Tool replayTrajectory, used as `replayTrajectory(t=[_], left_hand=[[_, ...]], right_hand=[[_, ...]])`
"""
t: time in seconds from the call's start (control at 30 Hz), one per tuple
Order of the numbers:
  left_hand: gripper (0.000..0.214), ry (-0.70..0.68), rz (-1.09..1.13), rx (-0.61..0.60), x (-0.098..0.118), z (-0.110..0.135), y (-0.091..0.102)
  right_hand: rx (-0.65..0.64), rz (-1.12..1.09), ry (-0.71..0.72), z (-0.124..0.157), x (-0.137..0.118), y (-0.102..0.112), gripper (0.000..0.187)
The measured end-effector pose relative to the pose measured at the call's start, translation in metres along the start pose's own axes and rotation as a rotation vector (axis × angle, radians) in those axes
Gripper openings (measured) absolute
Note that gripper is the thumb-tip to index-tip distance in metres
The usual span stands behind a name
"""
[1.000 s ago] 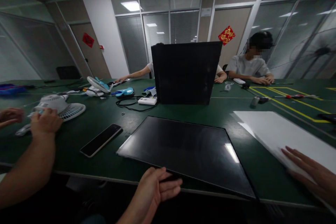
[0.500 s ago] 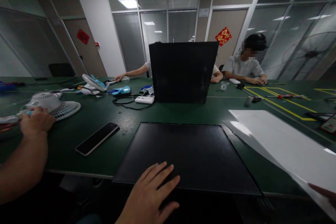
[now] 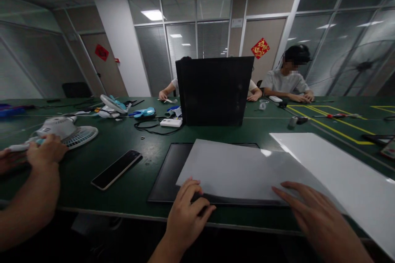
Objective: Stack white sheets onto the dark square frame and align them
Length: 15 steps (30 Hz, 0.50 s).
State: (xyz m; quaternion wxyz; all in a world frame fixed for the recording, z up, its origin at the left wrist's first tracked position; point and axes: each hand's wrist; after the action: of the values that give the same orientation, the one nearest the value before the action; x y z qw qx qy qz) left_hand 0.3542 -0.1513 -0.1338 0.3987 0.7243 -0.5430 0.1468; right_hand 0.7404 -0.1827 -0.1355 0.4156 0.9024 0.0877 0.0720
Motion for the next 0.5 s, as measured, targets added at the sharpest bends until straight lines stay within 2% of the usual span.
replayTrajectory(t=[0.1, 0.2, 0.3, 0.43, 0.5], left_hand=[[0.013, -0.041, -0.128, 0.066, -0.006, 0.008, -0.003], [0.018, -0.021, -0.137, 0.009, -0.006, 0.012, 0.000], [0.032, 0.011, -0.077, -0.106, -0.004, 0.010, 0.002], [0.035, 0.030, -0.104, -0.090, -0.004, 0.009, -0.001], [0.033, -0.025, -0.204, -0.110, -0.006, 0.010, -0.003]], right_hand=[[-0.021, -0.045, 0.023, -0.009, -0.032, -0.027, 0.049], [-0.050, -0.062, 0.024, -0.011, -0.048, -0.043, 0.047], [-0.082, -0.070, 0.024, -0.012, -0.055, -0.044, 0.041], [-0.158, -0.078, 0.114, -0.013, -0.057, -0.037, 0.045], [-0.160, -0.067, 0.112, -0.010, -0.052, -0.035, 0.049]])
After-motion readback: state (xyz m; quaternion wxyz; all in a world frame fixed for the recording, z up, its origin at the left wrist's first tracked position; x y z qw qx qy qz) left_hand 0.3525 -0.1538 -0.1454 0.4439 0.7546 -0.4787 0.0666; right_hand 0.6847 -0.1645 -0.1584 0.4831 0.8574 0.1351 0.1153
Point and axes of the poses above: each hand's wrist, its own z-axis away from the middle knuckle, its own y-axis out of the back of the hand, x = y × z, and after that the axes turned 12 degrees about -y, right-handed
